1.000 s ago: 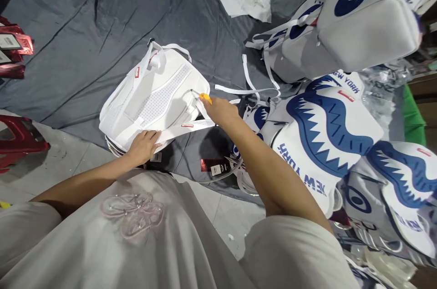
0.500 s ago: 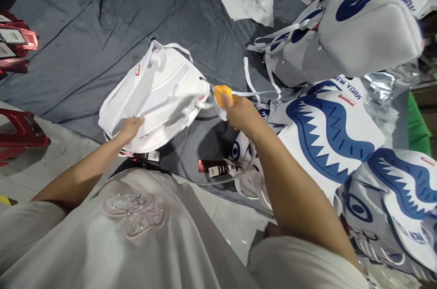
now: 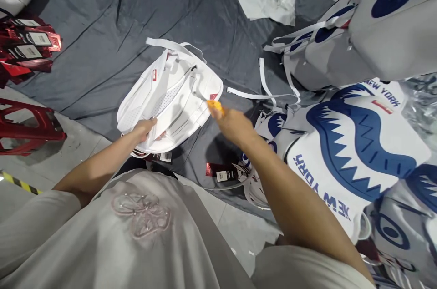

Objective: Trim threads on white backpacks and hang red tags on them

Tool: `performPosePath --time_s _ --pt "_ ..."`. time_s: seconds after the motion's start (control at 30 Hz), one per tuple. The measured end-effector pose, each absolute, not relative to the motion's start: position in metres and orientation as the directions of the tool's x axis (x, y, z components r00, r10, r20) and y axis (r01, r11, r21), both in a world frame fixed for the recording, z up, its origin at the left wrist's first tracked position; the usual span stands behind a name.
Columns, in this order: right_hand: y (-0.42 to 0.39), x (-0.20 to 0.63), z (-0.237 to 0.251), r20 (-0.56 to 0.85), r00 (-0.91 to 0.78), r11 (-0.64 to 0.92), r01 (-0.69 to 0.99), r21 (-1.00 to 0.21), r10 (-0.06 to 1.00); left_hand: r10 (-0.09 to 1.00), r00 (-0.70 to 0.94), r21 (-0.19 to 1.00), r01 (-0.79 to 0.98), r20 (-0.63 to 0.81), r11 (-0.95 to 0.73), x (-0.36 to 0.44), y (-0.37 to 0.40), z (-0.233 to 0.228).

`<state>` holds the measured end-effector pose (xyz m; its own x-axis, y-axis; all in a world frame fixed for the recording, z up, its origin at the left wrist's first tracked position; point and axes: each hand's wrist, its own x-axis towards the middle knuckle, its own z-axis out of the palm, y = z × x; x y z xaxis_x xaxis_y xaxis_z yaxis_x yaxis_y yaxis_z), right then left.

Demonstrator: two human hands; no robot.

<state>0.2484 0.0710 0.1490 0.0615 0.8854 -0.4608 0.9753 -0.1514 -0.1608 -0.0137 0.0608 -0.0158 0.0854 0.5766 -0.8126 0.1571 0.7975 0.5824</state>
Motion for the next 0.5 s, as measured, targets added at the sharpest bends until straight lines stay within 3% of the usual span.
performPosePath --time_s 0.1,0.2,0.27,0.3,0.37,0.43,0.5 --pt "0.055 0.222 0.159 -0.632 -0.043 -0.134 0.964 -0.23 0.774 0.716 0.074 0.706 0.264 -0.694 0.657 -0.009 0.049 -0.007" --pt "0.053 0.21 0.173 -0.446 0.161 -0.232 0.967 -0.109 0.88 0.871 0.146 0.795 0.499 -0.469 0.345 0.003 0.032 0.002" --pt "0.052 0.208 0.179 -0.332 0.302 -0.316 0.949 0.012 0.893 0.906 0.275 0.683 0.73 -0.323 0.022 0.01 0.024 0.007" --pt "0.049 0.206 0.18 -0.375 0.315 -0.323 0.945 0.041 0.872 0.892 0.347 0.589 0.799 -0.29 -0.119 0.012 0.022 0.008" --pt "0.034 0.2 0.179 -0.562 0.267 -0.306 0.952 0.025 0.783 0.829 0.463 0.513 0.817 -0.313 -0.263 0.007 0.025 0.01" --pt "0.009 0.192 0.172 -0.648 0.256 -0.336 0.942 0.001 0.717 0.791 0.54 0.612 0.739 -0.288 -0.282 -0.012 0.032 0.012" --pt "-0.02 0.182 0.163 -0.628 0.324 -0.403 0.915 0.018 0.708 0.862 0.492 0.757 0.608 -0.123 -0.24 -0.044 0.043 0.013"
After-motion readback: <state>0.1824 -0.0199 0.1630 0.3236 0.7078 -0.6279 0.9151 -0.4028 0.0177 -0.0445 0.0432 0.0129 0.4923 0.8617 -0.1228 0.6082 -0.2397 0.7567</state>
